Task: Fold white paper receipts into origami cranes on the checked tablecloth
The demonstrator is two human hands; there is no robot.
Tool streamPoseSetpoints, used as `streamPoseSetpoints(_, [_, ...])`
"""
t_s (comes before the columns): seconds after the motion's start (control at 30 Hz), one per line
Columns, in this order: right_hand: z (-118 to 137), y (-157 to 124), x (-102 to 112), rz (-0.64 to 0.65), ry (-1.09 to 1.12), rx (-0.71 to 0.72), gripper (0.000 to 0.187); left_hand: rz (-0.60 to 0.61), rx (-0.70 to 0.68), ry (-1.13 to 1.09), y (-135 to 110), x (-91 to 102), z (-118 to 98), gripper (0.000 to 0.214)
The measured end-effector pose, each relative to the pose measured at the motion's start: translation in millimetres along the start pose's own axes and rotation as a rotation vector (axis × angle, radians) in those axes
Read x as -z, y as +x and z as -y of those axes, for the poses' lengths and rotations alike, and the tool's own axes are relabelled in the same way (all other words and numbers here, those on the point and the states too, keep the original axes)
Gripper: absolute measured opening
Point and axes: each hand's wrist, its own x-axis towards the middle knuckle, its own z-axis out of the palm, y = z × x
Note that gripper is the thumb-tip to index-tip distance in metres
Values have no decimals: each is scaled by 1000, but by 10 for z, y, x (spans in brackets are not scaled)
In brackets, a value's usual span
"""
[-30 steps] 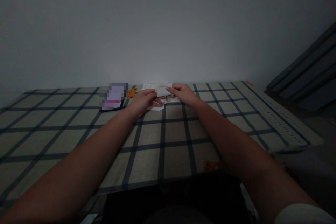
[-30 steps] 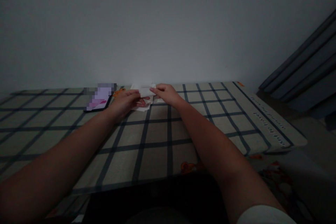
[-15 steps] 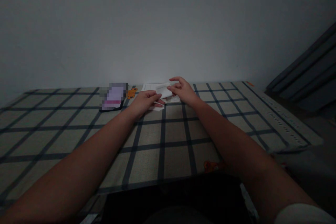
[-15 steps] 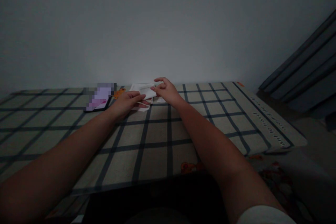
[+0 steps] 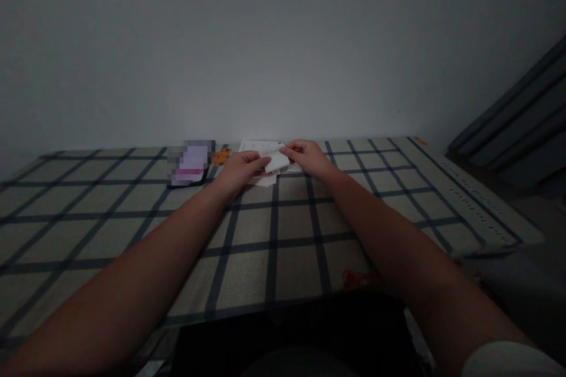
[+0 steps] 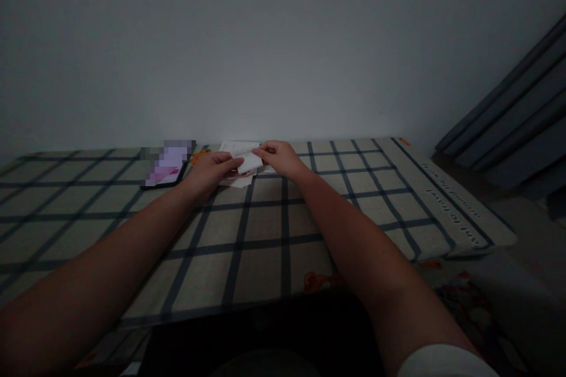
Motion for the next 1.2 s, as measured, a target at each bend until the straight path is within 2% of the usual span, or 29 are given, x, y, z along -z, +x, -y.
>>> streamPoseSetpoints(0.57, [-79,27,5,8,-21,28,35,82,46,-25,-6,0,-10,32])
streamPoseSetpoints(0.8, [-49,31,-35,7,141,31,24,84,34,-23,12,11,46,33])
streamPoseSetpoints(1.0, [15,20,-27,3,89,15,16,108,29,-23,-2,10,23,26])
streamPoseSetpoints(1.1, [48,11,-36,42,75,15,13,133,52,-7,-14,19,-8,30])
streamPoseSetpoints(1.2, [49,12,-52,46,120,10,14,106,38,72,-18,38,-27,33])
